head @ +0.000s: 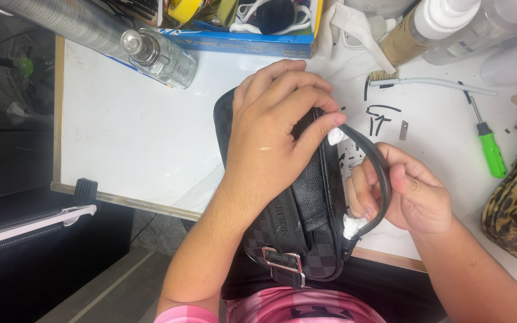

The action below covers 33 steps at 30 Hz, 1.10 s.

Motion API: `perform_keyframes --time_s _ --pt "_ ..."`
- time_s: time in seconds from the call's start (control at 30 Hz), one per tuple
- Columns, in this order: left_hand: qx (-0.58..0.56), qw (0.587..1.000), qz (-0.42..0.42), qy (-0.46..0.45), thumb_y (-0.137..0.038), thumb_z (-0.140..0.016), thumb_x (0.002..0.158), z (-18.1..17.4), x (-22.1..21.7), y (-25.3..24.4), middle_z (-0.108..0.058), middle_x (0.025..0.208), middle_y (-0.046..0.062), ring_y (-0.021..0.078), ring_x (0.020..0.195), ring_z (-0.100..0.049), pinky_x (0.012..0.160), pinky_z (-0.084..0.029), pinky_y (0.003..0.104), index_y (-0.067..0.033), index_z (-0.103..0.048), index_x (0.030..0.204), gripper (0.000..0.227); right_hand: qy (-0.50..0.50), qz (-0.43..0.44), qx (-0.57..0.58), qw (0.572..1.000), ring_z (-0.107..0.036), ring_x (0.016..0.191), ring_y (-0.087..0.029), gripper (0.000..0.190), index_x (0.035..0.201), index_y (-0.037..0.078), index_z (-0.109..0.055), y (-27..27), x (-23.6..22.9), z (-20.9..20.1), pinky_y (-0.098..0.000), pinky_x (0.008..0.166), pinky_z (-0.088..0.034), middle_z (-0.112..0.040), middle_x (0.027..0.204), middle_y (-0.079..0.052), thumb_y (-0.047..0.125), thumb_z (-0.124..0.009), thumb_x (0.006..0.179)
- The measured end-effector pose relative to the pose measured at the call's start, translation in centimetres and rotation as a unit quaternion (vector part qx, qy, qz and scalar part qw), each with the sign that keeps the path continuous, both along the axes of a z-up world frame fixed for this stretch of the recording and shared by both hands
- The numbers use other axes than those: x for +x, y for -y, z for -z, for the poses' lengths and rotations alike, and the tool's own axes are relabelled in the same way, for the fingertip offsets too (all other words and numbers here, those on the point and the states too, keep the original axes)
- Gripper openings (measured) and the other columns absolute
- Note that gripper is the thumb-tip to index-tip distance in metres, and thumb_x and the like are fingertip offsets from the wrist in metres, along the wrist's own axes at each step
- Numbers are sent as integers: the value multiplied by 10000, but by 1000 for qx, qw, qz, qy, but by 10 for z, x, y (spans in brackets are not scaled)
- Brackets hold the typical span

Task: The person is repairing a black checkered bag by hand. They use a small metal tool to carefully peel away and remove small black plastic or rubber fragments from the bag's handle and strap area. The person works methodically, picking off debris and placing it on the white work surface.

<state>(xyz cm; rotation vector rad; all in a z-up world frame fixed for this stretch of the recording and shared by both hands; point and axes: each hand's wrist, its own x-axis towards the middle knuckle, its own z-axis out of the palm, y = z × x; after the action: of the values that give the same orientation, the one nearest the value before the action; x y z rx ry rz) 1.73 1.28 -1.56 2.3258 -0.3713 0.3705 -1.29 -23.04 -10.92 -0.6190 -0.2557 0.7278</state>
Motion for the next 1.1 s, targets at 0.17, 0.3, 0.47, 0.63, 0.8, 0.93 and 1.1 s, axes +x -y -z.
perform_keyframes --time_s 0.17,0.3,0.47,0.63,0.8,0.93,1.1 --pt "6 1000 -30 5 -313 -780 1022 6 -10 -10 -642 1344 60 265 1352 -562 1170 -399 402 -125 -686 1174 260 35 -13 1 999 -554 783 -241 373 1128 21 -530 -4 1 -9 -401 730 -451 -573 844 -143 378 -628 1086" --pt "-24 996 -73 -37 -425 -798 972 10 -11 -36 -611 1440 183 352 1377 -567 1190 -425 442 -70 -574 1389 592 101 16 -32 994 -496 837 -178 464 1267 59 -490 -13 -1 -33 -329 760 -410 -511 846 -70 204 -802 956" --pt "-165 967 19 -195 -497 -788 895 23 -3 -86 -629 1479 164 306 1420 -598 1213 -447 415 -81 -518 1524 801 115 -7 -183 976 -460 729 -121 531 1244 65 -463 -25 8 -71 -269 645 -394 -480 813 -35 -28 -740 801" --pt "-210 952 128 -185 -522 -924 733 28 -13 -132 -581 1545 142 298 1486 -539 1261 -404 405 -83 -470 1594 1068 194 -69 -303 930 -519 727 -84 527 1236 55 -555 -46 19 -110 -242 636 -450 -554 814 -27 -42 -742 752" --pt "-156 980 61 -104 -507 -983 505 39 -51 -152 -614 1260 102 242 1230 -623 1073 -488 366 -84 -599 1352 1022 323 -193 -443 814 -618 692 -129 543 1295 148 -678 -64 27 -154 -277 640 -516 -681 871 -22 37 -811 780" --pt "-188 980 -20 56 -519 -980 555 58 -97 -144 -579 1168 98 235 1113 -604 1004 -510 358 -69 -558 1211 901 572 -70 -433 693 -633 907 -154 557 1225 140 -721 -69 19 -171 -269 775 -531 -686 976 11 89 -810 678" --pt "-102 943 -169 269 -400 -875 811 96 -145 -109 -540 1081 99 291 1031 -638 901 -535 436 -62 -468 1138 622 661 131 -445 590 -559 1084 -283 441 1038 189 -751 -65 1 -150 -449 922 -475 -638 1097 -91 16 -757 632"
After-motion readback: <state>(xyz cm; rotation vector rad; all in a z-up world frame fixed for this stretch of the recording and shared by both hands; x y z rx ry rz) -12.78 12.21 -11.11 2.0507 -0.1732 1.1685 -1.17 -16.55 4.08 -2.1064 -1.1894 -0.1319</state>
